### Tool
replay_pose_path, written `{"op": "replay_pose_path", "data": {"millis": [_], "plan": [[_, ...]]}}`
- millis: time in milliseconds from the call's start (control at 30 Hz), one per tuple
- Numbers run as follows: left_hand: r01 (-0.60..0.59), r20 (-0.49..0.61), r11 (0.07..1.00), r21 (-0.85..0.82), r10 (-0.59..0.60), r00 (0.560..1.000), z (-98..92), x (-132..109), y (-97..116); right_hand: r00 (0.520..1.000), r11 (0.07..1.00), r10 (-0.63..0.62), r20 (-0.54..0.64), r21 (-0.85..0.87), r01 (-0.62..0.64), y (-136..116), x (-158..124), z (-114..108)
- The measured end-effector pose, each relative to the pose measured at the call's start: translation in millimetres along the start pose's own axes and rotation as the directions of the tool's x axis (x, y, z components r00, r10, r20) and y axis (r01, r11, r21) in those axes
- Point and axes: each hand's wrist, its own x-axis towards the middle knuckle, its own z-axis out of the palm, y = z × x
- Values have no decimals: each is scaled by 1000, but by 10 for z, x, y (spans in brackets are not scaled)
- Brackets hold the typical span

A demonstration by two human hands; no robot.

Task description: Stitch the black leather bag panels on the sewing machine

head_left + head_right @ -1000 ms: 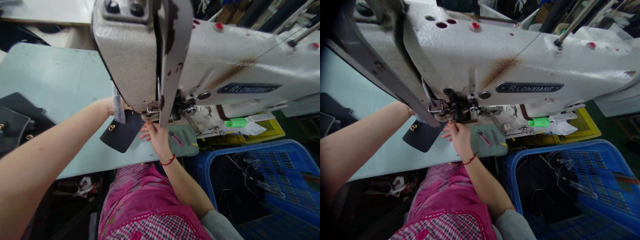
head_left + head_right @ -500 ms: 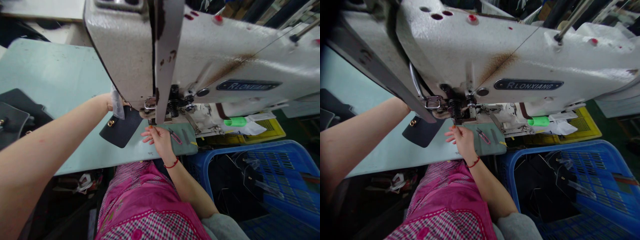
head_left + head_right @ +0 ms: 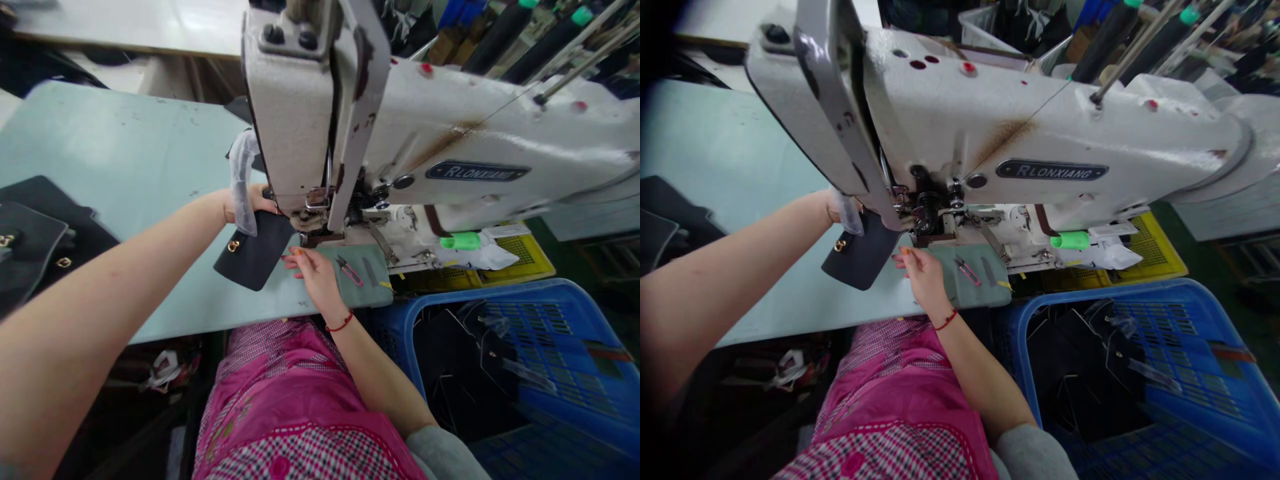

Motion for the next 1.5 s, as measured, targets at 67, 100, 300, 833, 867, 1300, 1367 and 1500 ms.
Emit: {"op": "replay_pose_path", "data": {"millis": [67,100,300,833,867,1300,1367,1500], "plan": [[88,72,996,30,-90,993,-86,42,-12,1000,1000,-17,2,6,17,-10,48,16],[105,100,994,26,-107,989,-119,49,-40,1000,1000,-20,2,4,20,-19,79,18],[50,30,988,-146,-46,998,-89,-160,-378,998,988,-61,6,-140,61,-82,241,-43],[-12,-225,964,-265,-49,973,101,-384,-657,991,957,-133,10,-259,131,-130,246,-160],[12,-205,964,-266,-69,976,93,-390,-658,992,957,-129,9,-259,127,-133,241,-162],[202,-48,917,-344,-232,972,65,-422,-647,997,971,-71,32,-227,76,-123,147,-155],[189,-59,922,-336,-221,973,79,-429,-622,996,972,-79,35,-218,84,-104,150,-147],[167,-80,932,-322,-202,976,95,-430,-601,996,969,-90,23,-228,93,-96,153,-132]]}}
